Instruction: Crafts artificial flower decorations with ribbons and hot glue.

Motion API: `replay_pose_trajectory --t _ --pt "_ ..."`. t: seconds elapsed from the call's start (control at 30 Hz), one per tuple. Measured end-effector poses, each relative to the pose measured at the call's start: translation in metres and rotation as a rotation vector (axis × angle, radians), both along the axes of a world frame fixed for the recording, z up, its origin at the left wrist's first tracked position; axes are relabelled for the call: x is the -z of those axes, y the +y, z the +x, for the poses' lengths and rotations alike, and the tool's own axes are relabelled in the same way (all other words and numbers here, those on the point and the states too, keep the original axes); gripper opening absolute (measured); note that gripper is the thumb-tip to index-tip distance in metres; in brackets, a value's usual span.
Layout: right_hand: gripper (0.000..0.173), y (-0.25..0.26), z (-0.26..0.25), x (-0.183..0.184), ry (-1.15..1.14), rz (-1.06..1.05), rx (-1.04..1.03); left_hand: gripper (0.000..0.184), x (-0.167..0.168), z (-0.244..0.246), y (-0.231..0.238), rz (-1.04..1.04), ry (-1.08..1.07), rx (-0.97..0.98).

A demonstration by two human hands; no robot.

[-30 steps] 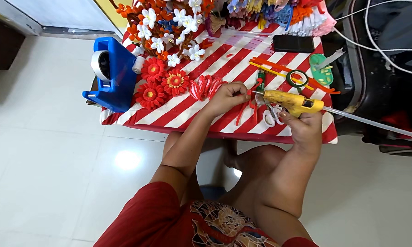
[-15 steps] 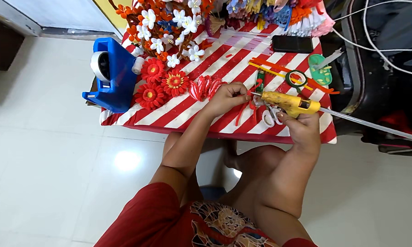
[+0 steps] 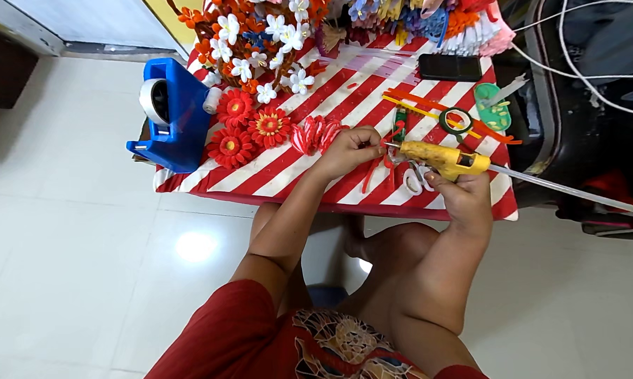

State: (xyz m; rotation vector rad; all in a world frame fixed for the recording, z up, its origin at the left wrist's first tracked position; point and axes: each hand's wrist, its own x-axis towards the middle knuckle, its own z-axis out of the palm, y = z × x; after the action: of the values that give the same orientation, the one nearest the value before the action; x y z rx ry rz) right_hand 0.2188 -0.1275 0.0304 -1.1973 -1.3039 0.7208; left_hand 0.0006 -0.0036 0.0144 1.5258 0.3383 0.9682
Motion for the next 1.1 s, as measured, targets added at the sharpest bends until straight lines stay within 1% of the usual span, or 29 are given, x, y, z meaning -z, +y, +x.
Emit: replay_pose_trajectory --t 0.37,0.73,0.87,1.1 --pt "0.032 0.0005 0.0004 -0.0005 -0.026 0.003 0.001 0.010 0.0001 0.0004 0.0003 0.013 0.022 -0.002" --pt "0.031 0.0011 -0.0006 -0.0011 -0.039 0.018 0.019 0.010 0.0000 0.0006 0.0003 0.010 -0.001 -0.006" --pt "0.032 0.0013 0.0003 -0.0005 -0.023 0.001 0.027 0.011 -0.0002 0.0004 0.0004 -0.037 -0.029 -0.001" --pt "0.035 0.0014 0.0020 0.0010 0.045 0.037 -0.001 0.010 0.0005 0.0004 0.0006 -0.050 -0.020 0.001"
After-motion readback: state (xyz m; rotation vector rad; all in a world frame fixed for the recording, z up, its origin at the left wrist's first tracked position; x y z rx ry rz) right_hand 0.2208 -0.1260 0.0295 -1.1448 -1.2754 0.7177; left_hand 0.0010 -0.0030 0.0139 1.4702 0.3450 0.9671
